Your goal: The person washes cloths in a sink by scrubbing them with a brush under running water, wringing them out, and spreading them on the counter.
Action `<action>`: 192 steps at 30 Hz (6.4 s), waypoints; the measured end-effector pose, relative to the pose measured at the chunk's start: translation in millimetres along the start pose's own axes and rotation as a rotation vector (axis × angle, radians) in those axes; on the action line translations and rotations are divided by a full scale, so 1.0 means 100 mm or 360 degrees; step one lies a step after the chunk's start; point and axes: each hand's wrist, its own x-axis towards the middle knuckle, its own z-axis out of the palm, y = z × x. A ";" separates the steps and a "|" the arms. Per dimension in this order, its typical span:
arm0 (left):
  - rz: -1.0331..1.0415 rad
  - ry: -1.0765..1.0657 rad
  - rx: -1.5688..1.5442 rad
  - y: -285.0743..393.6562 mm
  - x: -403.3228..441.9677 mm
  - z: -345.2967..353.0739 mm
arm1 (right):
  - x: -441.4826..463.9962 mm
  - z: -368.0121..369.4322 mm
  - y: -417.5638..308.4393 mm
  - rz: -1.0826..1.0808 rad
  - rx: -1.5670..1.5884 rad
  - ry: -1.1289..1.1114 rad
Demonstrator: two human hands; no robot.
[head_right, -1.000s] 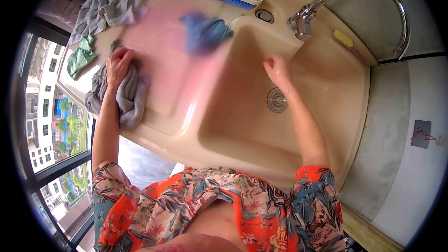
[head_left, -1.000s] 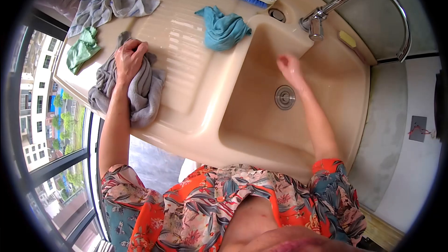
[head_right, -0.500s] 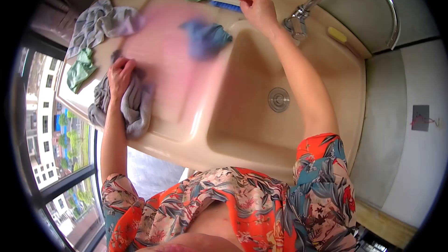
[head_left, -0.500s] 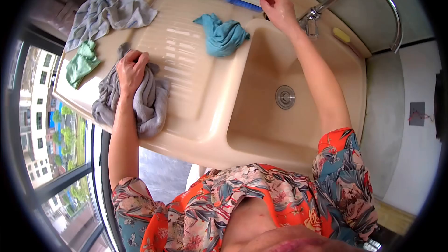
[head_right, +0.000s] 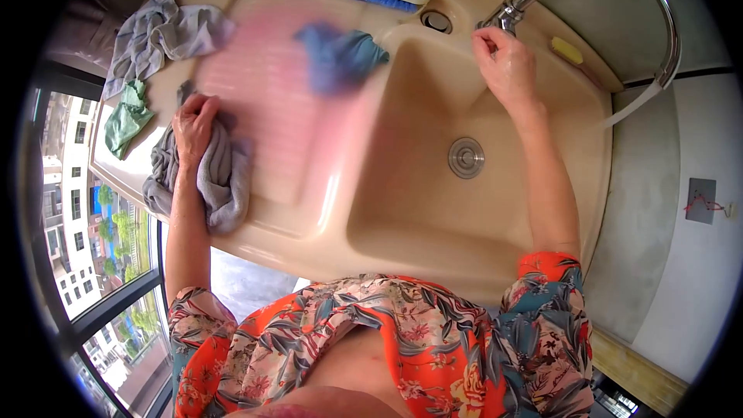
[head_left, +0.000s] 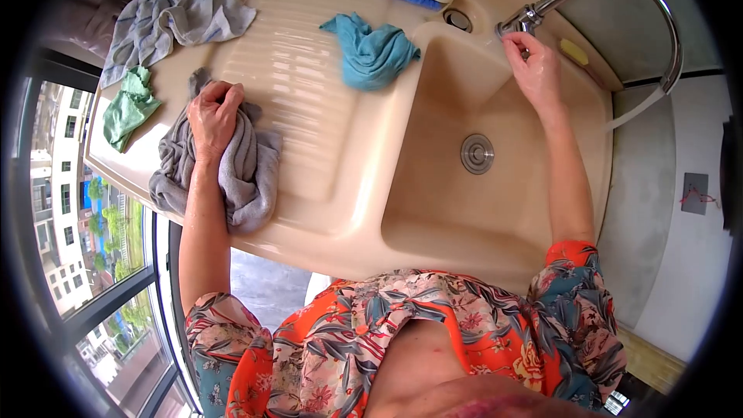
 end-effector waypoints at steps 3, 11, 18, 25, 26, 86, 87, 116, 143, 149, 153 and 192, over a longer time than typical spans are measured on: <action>0.0015 -0.0001 -0.0077 0.00 0.00 0.00 | 0.08 0.00 -0.45 -0.0220 -0.0046 -0.0226; 0.0049 0.0028 -0.0081 0.07 -0.02 0.01 | 0.24 1.41 -1.15 -0.0766 -0.0215 -0.0990; 0.0061 0.0049 -0.0108 0.12 -0.04 0.03 | 1.39 1.83 -1.19 -0.0259 -0.0326 -0.0824; 0.0050 0.0062 0.0053 0.19 -0.04 0.06 | 0.33 1.86 -1.58 -0.0810 -0.0110 -0.0591; 0.0059 0.0057 0.0062 0.19 -0.03 0.06 | 0.11 1.66 -1.64 -0.0879 -0.0110 -0.0672; 0.0924 -0.0199 0.0665 0.00 0.93 -0.62 | -3.06 1.23 1.23 0.0765 0.0054 -0.1383; 0.1174 -0.0180 0.0812 0.29 0.81 -0.36 | -2.99 1.28 1.21 0.0728 0.0148 -0.1462; 0.0171 -0.0090 -0.1066 1.21 0.96 -0.89 | -0.35 0.08 -0.41 -0.0132 0.0987 -0.0803; 0.0513 -0.0818 -0.1588 2.50 1.07 0.42 | 0.82 -2.18 -0.77 -0.0146 0.0559 -0.0239; 0.0341 -0.0914 -0.1729 3.17 0.78 1.00 | 1.30 -2.74 -0.81 0.0043 -0.0635 -0.0267; 0.0078 -0.0932 -0.1673 3.19 0.66 1.89 | 1.88 -2.34 0.27 -0.0125 -0.1631 -0.0395; -0.0191 0.0076 -0.1943 -0.64 0.13 -2.48 | 0.71 1.76 -3.55 -0.0365 0.1158 -0.1163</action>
